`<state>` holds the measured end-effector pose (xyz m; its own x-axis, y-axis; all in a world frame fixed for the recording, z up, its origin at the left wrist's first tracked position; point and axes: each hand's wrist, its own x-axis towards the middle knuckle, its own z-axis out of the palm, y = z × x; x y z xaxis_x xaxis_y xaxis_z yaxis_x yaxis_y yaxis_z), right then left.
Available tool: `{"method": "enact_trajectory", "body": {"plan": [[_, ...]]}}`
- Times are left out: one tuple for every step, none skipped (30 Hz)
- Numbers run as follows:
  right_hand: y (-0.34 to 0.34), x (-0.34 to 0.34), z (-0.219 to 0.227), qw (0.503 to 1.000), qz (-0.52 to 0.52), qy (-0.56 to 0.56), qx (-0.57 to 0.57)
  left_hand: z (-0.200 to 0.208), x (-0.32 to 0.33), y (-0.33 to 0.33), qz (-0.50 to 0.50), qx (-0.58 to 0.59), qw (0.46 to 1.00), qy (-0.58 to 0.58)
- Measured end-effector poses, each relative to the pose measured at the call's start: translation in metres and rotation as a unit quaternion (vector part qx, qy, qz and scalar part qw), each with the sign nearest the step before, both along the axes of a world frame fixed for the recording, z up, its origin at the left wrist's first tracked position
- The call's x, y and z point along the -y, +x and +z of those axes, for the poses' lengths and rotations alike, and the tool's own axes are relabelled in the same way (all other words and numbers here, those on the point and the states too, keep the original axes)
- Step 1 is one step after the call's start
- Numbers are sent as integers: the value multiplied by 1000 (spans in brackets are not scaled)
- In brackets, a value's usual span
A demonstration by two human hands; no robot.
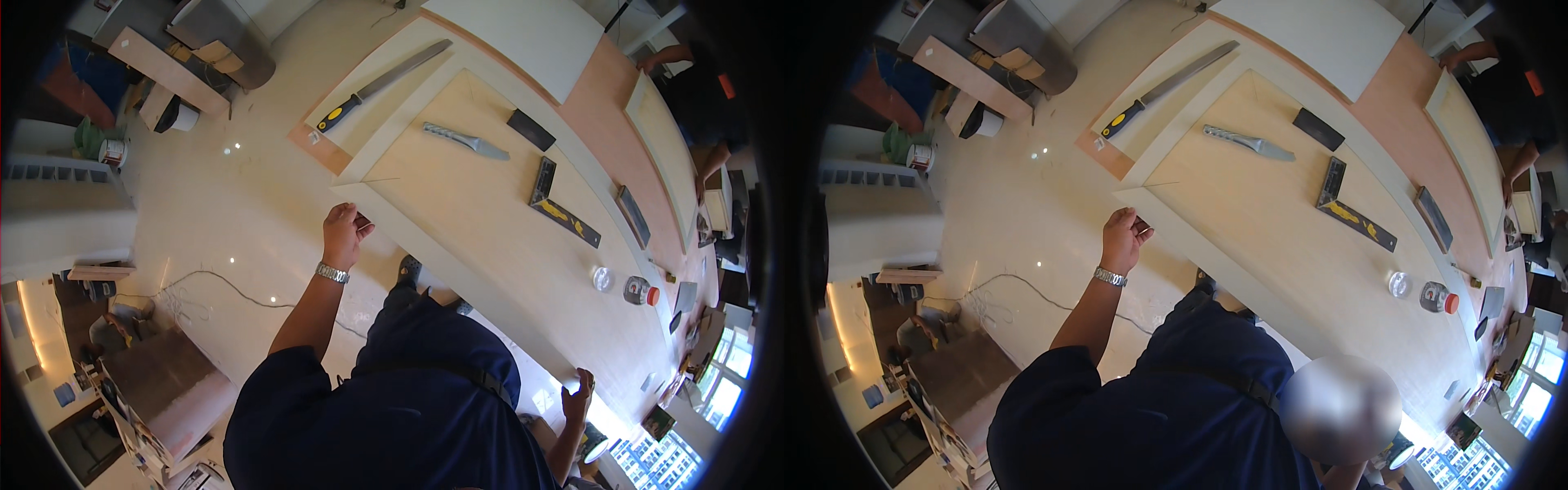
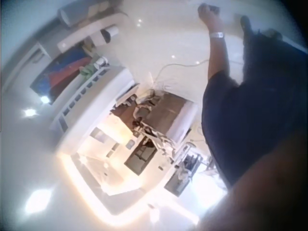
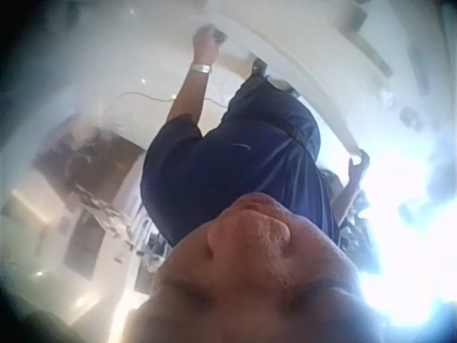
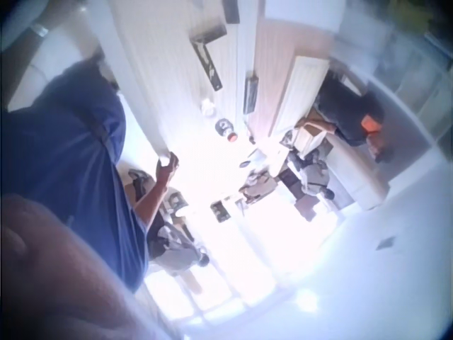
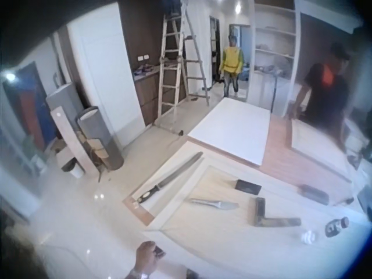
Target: The person applies a long strip of veneer or trim to the edge of a large wooden panel, pressing it down by hand and using a small sanding block to smooth the edges and ensure adhesion.
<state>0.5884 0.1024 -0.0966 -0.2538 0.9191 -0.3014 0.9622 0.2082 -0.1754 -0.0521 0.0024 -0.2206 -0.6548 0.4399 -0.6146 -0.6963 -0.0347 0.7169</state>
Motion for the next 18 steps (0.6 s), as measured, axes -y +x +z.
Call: {"method": "enact_trajectory", "body": {"plan": [[2, 0, -2, 1000, -1, -3, 0, 2, 0, -1, 2, 2, 1000, -1], [4, 0, -4, 1000, -1, -6, 1, 4, -1, -1, -3, -2, 1000, -15], [4, 0, -5, 1000, 2, -7, 2, 7, -1, -1, -7, -7, 1000, -30], [4, 0, -6, 1000, 3, -7, 7, 7, 0, -2, -4, -6, 1000, -31], [4, 0, -7, 1000, 5, -7, 12, 7, 0, -2, -4, -6, 1000, -31], [5, 0, -9, 1000, 7, -8, 13, 6, 1, -2, -4, -6, 999, -31], [7, -1, -10, 1000, 8, -10, 10, 5, 2, -3, -2, -5, 999, -32], [8, -1, -11, 1000, 9, -13, 8, 3, 3, -3, -6, -6, 1000, -26], [7, -1, -12, 1000, 11, -13, 8, 3, 3, -4, -10, -8, 1000, -21], [7, 0, -12, 1000, 9, -12, 5, 3, 4, -4, -8, -7, 1000, -21], [6, 0, -13, 1000, 8, -11, 1, 5, 3, -4, -9, -4, 1000, -30], [8, 1, -13, 1000, 8, -11, 2, 6, 3, -4, -10, 0, 999, -39], [10, 1, -15, 1000, 5, -12, 2, 5, 4, -5, -10, 1, 999, -39], [12, 1, -17, 1000, 1, -13, 1, 3, 5, -5, -12, -1, 999, -42], [12, 2, -18, 1000, 1, -13, 2, 1, 6, -5, -15, -3, 999, -44], [12, 4, -19, 1000, -8, -12, 1, -1, 6, -6, -14, -2, 999, -44], [12, 5, -20, 1000, -17, -10, -1, -3, 7, -6, -13, 3, 999, -32], [12, 5, -20, 1000, -16, -10, 0, -5, 7, -6, -11, 8, 1000, -19]]}}
